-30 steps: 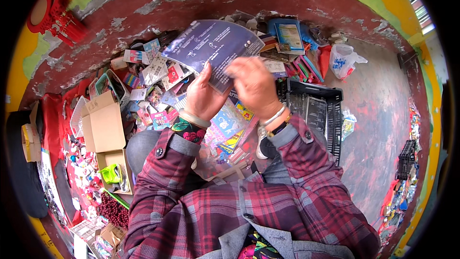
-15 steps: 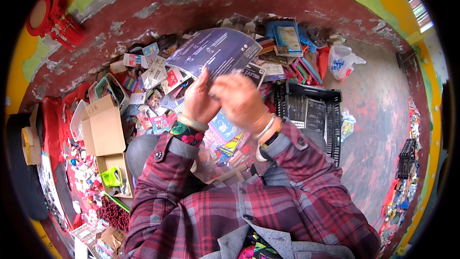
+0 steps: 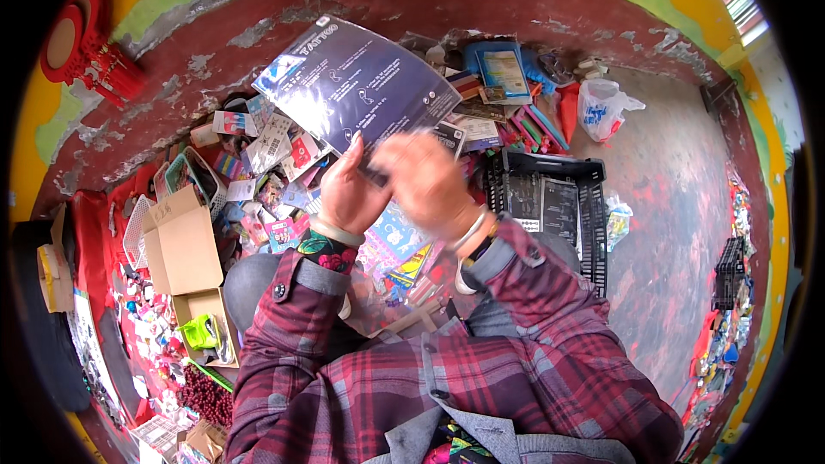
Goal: The person sits on the floor and sorts through a pile of stationery items, including temporary tattoo sheets and sticker packs. They pick up individual items, flip them over to inspect both sides, and wipe the surfaces with a cloth before placing them back into the pile.
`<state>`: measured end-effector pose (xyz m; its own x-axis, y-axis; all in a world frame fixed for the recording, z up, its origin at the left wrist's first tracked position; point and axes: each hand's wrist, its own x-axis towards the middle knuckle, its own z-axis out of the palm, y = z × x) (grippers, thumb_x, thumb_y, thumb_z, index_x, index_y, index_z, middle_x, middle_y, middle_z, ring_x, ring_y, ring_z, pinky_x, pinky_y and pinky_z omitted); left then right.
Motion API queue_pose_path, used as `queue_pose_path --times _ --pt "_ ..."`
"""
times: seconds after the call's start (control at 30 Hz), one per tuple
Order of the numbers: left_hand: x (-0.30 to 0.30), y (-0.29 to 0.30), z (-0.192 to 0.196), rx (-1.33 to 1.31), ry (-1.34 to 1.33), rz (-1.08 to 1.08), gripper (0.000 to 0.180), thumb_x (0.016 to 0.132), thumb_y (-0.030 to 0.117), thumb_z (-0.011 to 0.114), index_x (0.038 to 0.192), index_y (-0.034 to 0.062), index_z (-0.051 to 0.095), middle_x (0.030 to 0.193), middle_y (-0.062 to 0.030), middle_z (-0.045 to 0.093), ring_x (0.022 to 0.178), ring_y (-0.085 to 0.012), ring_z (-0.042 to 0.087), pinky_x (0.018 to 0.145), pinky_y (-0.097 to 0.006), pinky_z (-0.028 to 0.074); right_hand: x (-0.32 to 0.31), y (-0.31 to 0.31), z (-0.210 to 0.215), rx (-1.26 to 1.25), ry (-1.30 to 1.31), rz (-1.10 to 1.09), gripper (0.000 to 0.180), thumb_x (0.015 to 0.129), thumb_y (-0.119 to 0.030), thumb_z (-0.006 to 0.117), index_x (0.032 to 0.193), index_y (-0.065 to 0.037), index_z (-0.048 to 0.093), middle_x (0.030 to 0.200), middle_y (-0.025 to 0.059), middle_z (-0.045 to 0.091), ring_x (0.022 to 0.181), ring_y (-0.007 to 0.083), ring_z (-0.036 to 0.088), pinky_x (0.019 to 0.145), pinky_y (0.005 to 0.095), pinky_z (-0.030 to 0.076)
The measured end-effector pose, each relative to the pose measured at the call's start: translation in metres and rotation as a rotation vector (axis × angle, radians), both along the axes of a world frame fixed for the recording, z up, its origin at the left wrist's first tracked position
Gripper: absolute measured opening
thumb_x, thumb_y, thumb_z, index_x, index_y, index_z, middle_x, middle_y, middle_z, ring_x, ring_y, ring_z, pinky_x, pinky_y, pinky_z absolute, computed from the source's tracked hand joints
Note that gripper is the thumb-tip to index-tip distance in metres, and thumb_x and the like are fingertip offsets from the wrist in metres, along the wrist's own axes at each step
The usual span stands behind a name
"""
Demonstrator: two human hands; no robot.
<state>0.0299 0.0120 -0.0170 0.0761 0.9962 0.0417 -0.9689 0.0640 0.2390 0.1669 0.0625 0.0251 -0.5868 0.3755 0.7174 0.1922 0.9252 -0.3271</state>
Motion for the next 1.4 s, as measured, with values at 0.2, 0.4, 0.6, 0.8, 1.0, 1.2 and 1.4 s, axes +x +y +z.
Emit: queue_pose_path --times 0.2,0.4,0.6,0.8,1.0,1.2,1.4 --pt "0.001 -0.005 0.01 -0.079 0.006 0.079 0.038 0.098 0.03 0.038 0.121 0.0023 0.048 0.118 -0.0121 0.057 0.108 -0.0267 0.054 0.1 -0.043 0.037 0.0 0.002 0.002 0.056 -0.015 -0.02 0.028 0.071 0.0 0.058 0.097 -0.008 0.063 0.102 0.0086 0.06 0.094 0.027 0.057 0.083 0.0395 0.045" --pt "-0.001 -0.005 0.011 -0.016 0.002 0.053 0.04 0.097 0.025 0.041 0.128 -0.0008 0.042 0.131 -0.0195 0.047 0.122 -0.0337 0.045 0.108 -0.049 0.029 0.027 0.06 -0.002 -0.083 0.114 -0.38 0.026 0.075 0.002 0.053 0.099 -0.006 0.061 0.1 0.0103 0.061 0.093 0.0289 0.056 0.082 0.0369 0.046" --pt "-0.004 0.001 0.009 0.002 0.011 0.191 0.04 0.097 0.025 0.041 0.128 0.0008 0.042 0.133 -0.0173 0.046 0.123 -0.032 0.044 0.108 -0.048 0.029 0.04 0.078 -0.015 -0.745 0.297 -0.171 0.029 0.075 0.003 0.047 0.098 0.001 0.065 0.094 0.0095 0.067 0.087 0.0189 0.063 0.078 0.0267 0.048" --pt "-0.008 0.004 -0.004 0.058 0.088 0.197 0.039 0.097 0.024 0.041 0.131 0.0049 0.042 0.131 -0.012 0.049 0.121 -0.0267 0.046 0.109 -0.044 0.028 0.021 0.044 -0.003 -1.491 0.266 0.289 0.029 0.087 -0.025 0.064 0.096 0.003 0.065 0.087 0.004 0.066 0.078 0.0081 0.059 0.07 0.0209 0.047" --pt "0.01 0.004 -0.001 0.007 0.348 0.194 0.046 0.096 0.032 0.042 0.133 0.0039 0.039 0.131 -0.008 0.049 0.122 -0.0222 0.044 0.108 -0.038 0.026 0.014 0.038 -0.013 -1.526 0.222 0.35 0.016 0.087 -0.015 0.062 0.089 0.001 0.065 0.076 -0.0027 0.061 0.066 0.0034 0.053 0.06 0.0185 0.042" --pt "-0.007 -0.004 0.007 -0.13 0.93 -0.284 0.054 0.093 0.045 0.048 0.122 -0.0006 0.051 0.119 -0.0115 0.057 0.108 -0.0176 0.054 0.095 -0.033 0.041 0.044 0.063 0.01 -1.094 -0.011 0.133 0.015 0.084 -0.015 0.059 0.08 -0.001 0.063 0.067 -0.0022 0.057 0.061 0.006 0.051 0.056 0.0243 0.04" --pt "-0.022 -0.001 0.034 -0.131 1.765 -0.114 0.024 0.087 0.021 0.064 0.098 -0.0003 0.066 0.085 -0.0045 0.066 0.075 -0.0074 0.058 0.07 -0.021 0.047 0.064 0.076 0.001 -0.349 -0.537 0.032 0.017 0.078 -0.014 0.059 0.087 0.0 0.061 0.081 0.0138 0.058 0.077 0.03 0.058 0.068 0.0373 0.045"
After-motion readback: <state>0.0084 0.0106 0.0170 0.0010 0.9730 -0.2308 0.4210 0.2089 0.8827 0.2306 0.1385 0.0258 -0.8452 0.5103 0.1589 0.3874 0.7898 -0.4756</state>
